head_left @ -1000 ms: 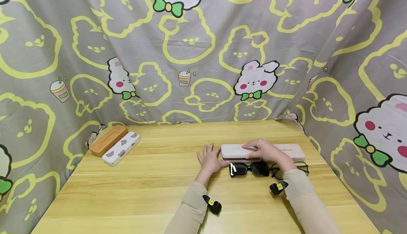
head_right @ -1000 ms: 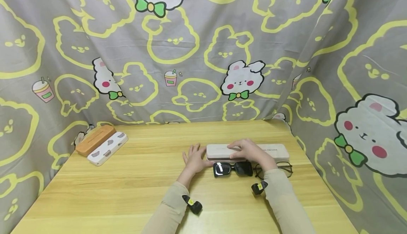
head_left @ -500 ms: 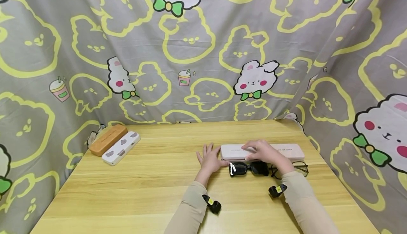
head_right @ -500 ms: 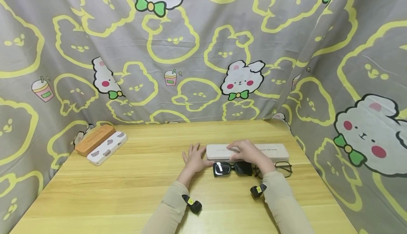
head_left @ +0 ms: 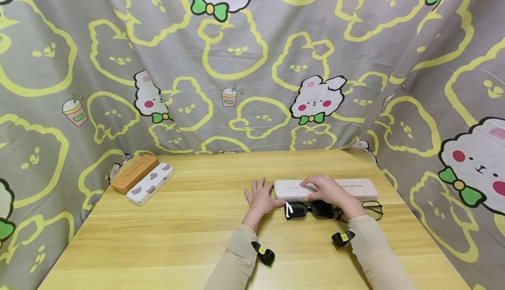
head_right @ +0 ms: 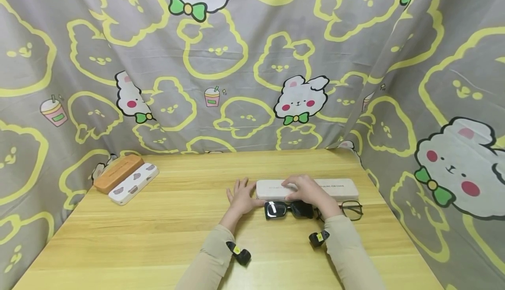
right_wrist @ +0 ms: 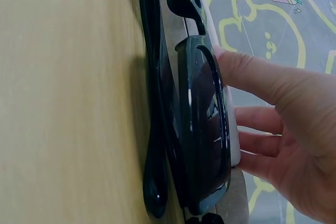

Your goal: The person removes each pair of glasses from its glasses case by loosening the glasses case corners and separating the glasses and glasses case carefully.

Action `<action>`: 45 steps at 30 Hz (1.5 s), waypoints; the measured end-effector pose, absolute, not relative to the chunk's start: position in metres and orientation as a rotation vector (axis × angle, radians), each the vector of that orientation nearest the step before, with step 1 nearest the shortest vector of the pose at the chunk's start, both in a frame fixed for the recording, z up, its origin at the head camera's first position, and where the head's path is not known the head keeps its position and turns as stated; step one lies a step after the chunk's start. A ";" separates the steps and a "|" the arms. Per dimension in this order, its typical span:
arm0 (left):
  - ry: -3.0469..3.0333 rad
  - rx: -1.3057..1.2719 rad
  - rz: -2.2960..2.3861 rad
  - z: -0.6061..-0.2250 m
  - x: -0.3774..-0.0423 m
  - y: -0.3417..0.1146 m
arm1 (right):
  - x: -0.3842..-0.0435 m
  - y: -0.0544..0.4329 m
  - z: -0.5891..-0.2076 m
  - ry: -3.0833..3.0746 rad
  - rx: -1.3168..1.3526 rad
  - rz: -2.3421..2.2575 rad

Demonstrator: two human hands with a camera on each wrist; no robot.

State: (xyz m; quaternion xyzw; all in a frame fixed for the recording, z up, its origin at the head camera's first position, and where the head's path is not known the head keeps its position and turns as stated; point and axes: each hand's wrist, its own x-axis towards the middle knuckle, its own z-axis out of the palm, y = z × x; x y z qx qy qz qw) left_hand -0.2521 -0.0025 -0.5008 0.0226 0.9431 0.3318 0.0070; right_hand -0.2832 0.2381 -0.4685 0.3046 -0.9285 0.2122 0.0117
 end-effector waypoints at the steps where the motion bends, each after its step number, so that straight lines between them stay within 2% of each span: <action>1: 2.950 0.071 1.040 -0.501 -0.252 -0.002 | -0.283 0.238 -0.468 -2.897 0.944 0.658; 27: 2.951 0.058 0.992 -0.504 -0.252 -0.004 | -0.275 0.236 -0.467 -2.963 0.938 0.603; 45: 2.903 0.090 0.949 -0.477 -0.246 -0.011 | -0.269 0.231 -0.453 -2.905 0.941 0.588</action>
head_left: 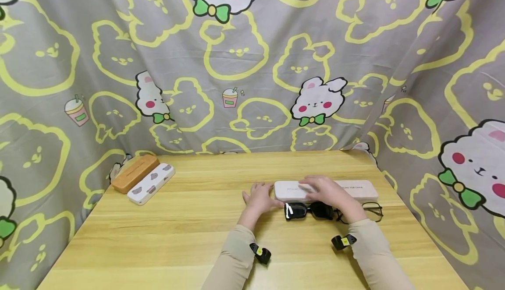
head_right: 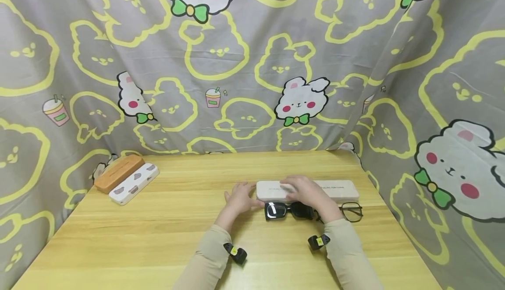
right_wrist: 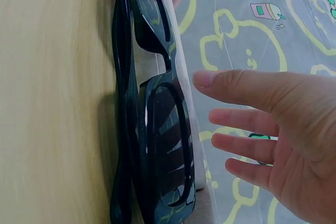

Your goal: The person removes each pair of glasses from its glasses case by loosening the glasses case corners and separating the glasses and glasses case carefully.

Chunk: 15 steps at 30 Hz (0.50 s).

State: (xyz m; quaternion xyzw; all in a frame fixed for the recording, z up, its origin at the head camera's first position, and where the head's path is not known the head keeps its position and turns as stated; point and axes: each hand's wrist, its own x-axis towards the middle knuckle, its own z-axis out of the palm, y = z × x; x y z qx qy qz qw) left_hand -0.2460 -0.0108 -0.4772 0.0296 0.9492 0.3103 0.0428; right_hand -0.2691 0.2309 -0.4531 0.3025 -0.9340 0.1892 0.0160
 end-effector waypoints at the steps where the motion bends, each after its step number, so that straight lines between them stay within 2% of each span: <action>1: 2.902 0.088 0.948 -0.476 -0.246 -0.012 | -0.269 0.231 -0.452 -2.891 0.944 0.582; 15: 2.911 0.044 1.063 -0.462 -0.247 -0.026 | -0.263 0.224 -0.442 -2.767 0.852 0.582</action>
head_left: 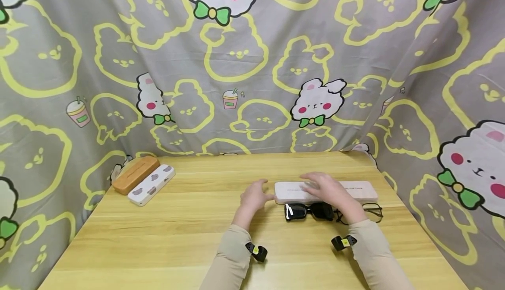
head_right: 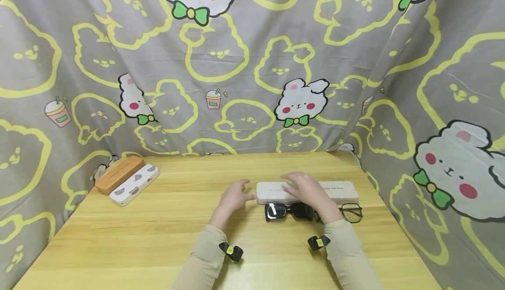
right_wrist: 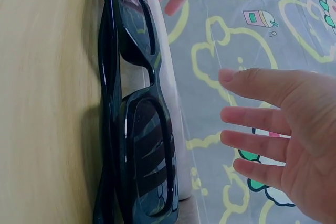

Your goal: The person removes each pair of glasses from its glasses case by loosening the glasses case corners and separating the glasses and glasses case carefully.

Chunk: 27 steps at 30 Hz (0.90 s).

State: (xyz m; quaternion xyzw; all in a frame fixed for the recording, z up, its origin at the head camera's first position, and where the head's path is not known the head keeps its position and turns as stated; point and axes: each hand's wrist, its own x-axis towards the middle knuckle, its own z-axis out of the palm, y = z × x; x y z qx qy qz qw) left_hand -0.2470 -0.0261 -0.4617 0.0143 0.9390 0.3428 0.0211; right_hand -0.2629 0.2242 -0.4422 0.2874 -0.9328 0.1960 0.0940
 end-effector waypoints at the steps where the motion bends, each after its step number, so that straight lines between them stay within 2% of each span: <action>1: 2.921 0.045 1.062 -0.461 -0.247 -0.027 | -0.262 0.224 -0.441 -2.761 0.844 0.582; 11: 3.003 0.084 1.032 -0.453 -0.243 -0.045 | -0.259 0.219 -0.438 -2.759 0.806 0.568; 27: 3.226 0.085 0.824 -0.442 -0.228 -0.104 | -0.252 0.186 -0.437 -2.723 0.886 0.598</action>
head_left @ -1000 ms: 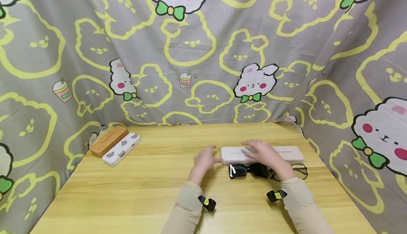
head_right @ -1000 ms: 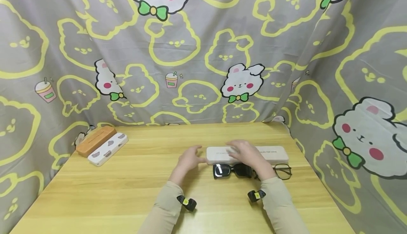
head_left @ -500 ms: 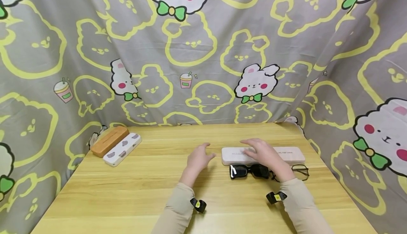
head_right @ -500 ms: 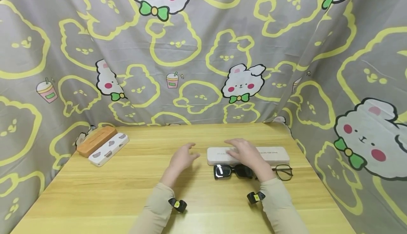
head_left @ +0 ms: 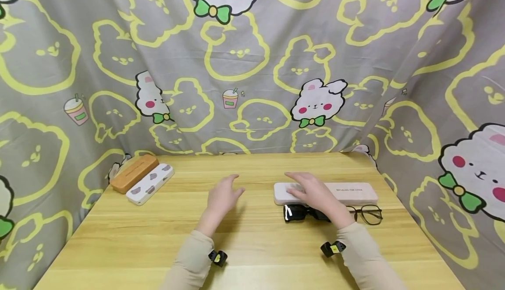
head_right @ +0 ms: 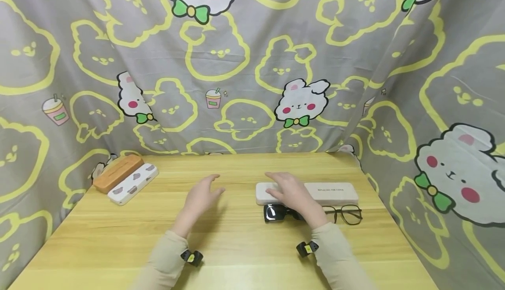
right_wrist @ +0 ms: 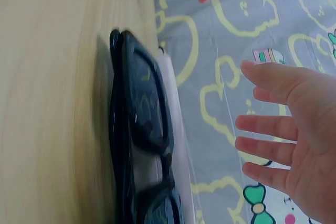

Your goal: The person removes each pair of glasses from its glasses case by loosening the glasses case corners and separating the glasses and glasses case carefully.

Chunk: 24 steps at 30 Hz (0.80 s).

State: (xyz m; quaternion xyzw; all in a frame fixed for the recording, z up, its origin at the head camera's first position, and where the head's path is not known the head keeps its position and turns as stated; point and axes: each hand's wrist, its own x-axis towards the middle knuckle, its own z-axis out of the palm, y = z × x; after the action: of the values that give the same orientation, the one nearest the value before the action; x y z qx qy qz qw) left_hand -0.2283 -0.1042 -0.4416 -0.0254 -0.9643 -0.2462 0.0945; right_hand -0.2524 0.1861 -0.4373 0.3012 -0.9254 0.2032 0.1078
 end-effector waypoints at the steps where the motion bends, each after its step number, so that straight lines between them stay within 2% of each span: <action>1: -2.852 -0.074 -0.721 -0.441 -0.227 -0.108 | -0.252 0.183 -0.437 -2.717 0.894 0.596; 12: -2.798 -0.048 -0.617 -0.431 -0.212 -0.159 | -0.248 0.141 -0.442 -2.665 0.980 0.557; 24: -2.751 0.026 -0.492 -0.423 -0.210 -0.207 | -0.244 0.086 -0.439 -2.656 1.134 0.524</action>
State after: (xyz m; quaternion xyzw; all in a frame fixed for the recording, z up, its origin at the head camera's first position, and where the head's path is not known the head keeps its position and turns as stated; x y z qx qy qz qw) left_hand -0.2100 -0.2066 -0.4230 0.0090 -0.9696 -0.1734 0.1723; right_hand -0.2442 0.0863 -0.4388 0.3844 -0.9000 0.1776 0.1030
